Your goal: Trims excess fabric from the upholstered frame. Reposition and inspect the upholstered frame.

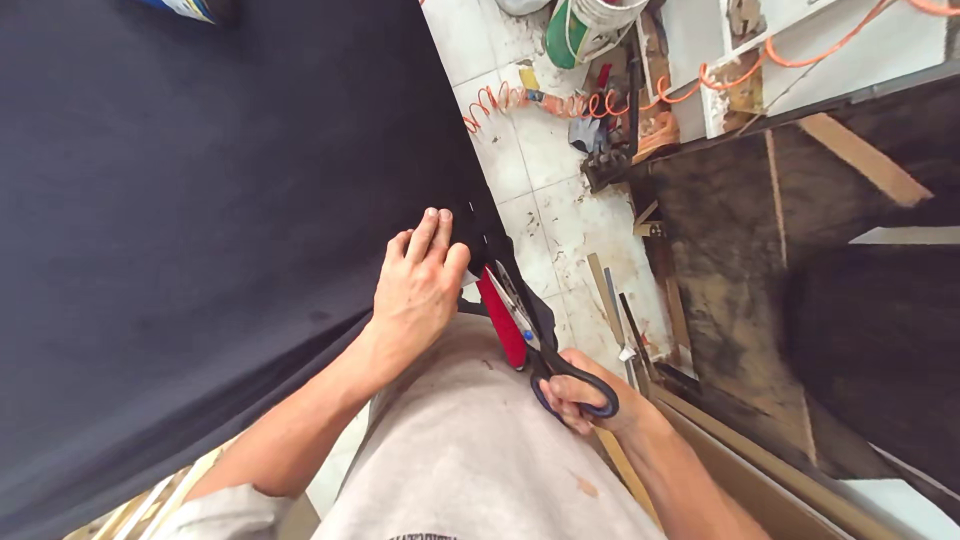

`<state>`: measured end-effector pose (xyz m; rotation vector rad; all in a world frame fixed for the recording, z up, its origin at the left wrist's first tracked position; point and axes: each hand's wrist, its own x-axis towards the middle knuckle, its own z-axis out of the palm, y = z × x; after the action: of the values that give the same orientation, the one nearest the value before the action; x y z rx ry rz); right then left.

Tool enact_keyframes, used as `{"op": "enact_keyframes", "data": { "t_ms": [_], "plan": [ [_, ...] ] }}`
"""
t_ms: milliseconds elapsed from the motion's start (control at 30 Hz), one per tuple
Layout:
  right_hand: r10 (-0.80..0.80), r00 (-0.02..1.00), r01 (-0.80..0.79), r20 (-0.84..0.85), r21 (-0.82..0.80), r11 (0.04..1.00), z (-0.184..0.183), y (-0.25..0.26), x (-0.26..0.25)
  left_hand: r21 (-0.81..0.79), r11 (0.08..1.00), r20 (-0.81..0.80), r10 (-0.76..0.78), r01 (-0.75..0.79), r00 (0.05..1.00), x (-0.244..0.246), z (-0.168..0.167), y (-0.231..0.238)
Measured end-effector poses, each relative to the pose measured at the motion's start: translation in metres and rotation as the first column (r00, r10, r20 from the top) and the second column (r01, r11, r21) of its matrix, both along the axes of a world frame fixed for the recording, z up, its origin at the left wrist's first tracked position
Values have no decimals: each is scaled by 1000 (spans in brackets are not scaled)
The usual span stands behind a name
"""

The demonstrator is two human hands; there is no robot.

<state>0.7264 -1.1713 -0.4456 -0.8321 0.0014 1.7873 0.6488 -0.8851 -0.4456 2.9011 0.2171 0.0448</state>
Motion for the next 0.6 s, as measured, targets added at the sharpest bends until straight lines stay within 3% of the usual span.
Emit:
{"op": "enact_keyframes", "data": {
  "t_ms": [200,600],
  "plan": [
    [-61,997,61,55,-3,998,-3,17,-3,-15,1000,-11,-2,2,1000,0,1,1],
    [-85,985,112,151,-180,977,16,45,-11,-27,1000,5,12,-11,1000,0,-1,0]
  ]
}}
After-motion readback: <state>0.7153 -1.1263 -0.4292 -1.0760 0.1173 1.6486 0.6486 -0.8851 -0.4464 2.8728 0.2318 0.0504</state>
